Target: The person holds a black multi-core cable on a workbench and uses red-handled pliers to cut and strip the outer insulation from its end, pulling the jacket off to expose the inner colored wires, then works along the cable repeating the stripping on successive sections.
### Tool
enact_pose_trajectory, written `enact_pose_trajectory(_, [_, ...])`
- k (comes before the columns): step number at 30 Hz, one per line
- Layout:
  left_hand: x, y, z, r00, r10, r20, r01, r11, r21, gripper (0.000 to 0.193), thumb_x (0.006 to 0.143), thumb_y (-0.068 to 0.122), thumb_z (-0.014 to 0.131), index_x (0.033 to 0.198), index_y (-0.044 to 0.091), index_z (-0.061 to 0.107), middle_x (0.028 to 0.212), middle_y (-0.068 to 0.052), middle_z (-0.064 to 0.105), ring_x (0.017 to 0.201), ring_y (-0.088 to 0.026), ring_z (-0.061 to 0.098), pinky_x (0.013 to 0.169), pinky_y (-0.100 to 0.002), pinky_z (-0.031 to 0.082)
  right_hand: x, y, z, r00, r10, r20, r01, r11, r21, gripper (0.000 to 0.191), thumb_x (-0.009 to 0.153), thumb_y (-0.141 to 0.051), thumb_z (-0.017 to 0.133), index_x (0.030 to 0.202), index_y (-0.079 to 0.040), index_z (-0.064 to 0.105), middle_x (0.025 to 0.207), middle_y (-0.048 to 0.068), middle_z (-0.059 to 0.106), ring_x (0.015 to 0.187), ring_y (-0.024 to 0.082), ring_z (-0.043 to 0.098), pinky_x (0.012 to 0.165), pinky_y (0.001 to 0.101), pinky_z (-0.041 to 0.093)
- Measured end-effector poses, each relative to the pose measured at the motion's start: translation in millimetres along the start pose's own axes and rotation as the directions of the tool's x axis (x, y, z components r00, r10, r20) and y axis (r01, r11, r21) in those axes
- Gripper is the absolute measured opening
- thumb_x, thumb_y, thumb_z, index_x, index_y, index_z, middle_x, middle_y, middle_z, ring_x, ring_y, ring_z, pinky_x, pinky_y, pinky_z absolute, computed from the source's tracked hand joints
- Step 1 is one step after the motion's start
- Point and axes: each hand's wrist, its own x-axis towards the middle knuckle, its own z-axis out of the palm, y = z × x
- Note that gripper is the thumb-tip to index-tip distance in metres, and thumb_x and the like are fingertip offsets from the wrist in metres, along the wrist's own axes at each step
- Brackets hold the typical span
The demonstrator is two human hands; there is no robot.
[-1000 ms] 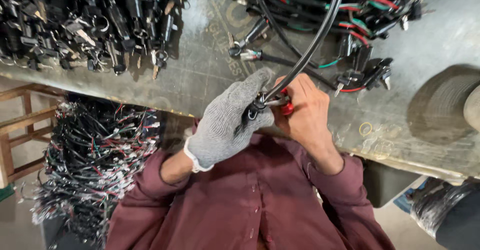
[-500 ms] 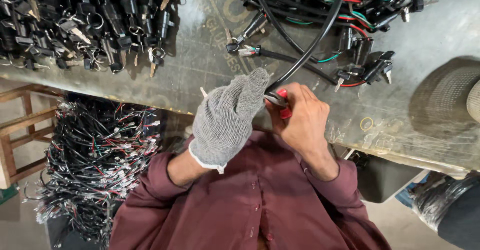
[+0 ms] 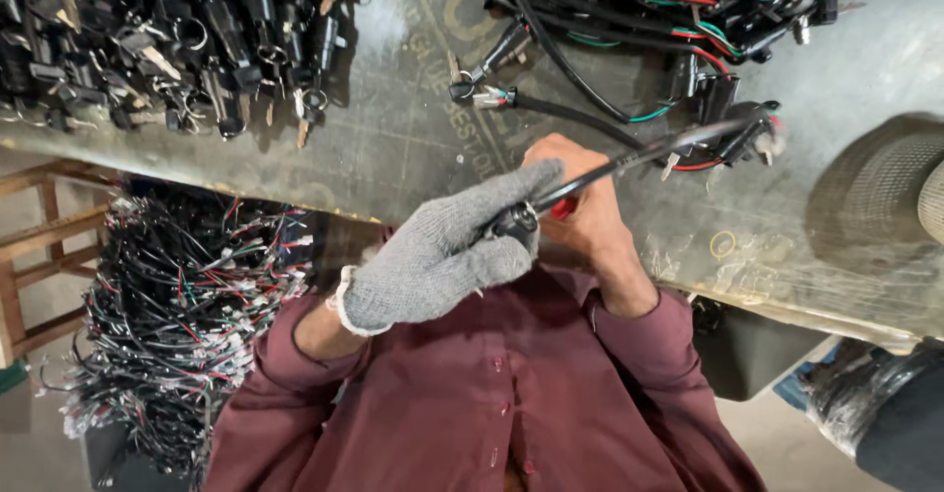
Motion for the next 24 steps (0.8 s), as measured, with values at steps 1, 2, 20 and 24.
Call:
enact_pose_trajectory(1, [0, -1, 0, 0.998, -0.065, -0.025, 0.065, 0.997, -0.029, 0.059, 0.103, 0.007, 0.064, 0.159, 0.005, 0.046, 0.1, -0.001, 0.056, 0.085, -0.009, 0.049, 0.075, -0.027, 0.049, -2, 2, 0, 0.999, 0.031, 0.008, -0.031, 0.997, 0.067, 0.027, 0.071, -0.002, 0.075, 0.093, -0.004, 0.06, 0.092, 0.011, 0.063, 0.081, 0.032, 0.062, 0.072, 0.0371, 0.05])
enact_pose_trajectory(2, [0, -2, 1, 0.997, -0.038, -0.073, 0.041, 0.998, 0.042, 0.06, 0.102, 0.009, 0.065, 0.159, 0.005, 0.046, 0.1, -0.002, 0.058, 0.084, -0.011, 0.053, 0.076, -0.028, 0.051, -3, 2, 1, 0.998, 0.058, 0.016, -0.06, 0.989, 0.134, 0.027, 0.068, -0.002, 0.073, 0.092, -0.003, 0.061, 0.091, 0.012, 0.062, 0.081, 0.033, 0.06, 0.071, 0.038, 0.049])
enact_pose_trajectory(20, [-30, -3, -134, 0.521, 0.827, -0.212, 0.32, 0.041, 0.946, 0.075, 0.113, 0.025, 0.072, 0.159, -0.003, 0.021, 0.157, -0.022, 0.038, 0.139, -0.035, 0.046, 0.118, -0.043, 0.043, -6, -51, -55, 0.979, 0.117, -0.165, -0.196, 0.35, -0.916, 0.032, 0.088, -0.027, 0.083, 0.112, -0.011, 0.069, 0.111, 0.009, 0.062, 0.107, 0.033, 0.057, 0.088, 0.0466, 0.042])
enact_pose_trajectory(24, [1, -41, -59, 0.75, 0.582, -0.313, 0.047, 0.425, 0.904, 0.062, 0.102, 0.027, 0.082, 0.15, 0.003, 0.05, 0.148, -0.019, 0.054, 0.138, -0.034, 0.051, 0.116, -0.045, 0.044, -19, -29, -63, 0.976, 0.114, -0.184, -0.217, 0.504, -0.836, 0.017, 0.099, -0.016, 0.074, 0.11, -0.007, 0.064, 0.111, 0.009, 0.064, 0.1, 0.03, 0.06, 0.086, 0.0438, 0.043])
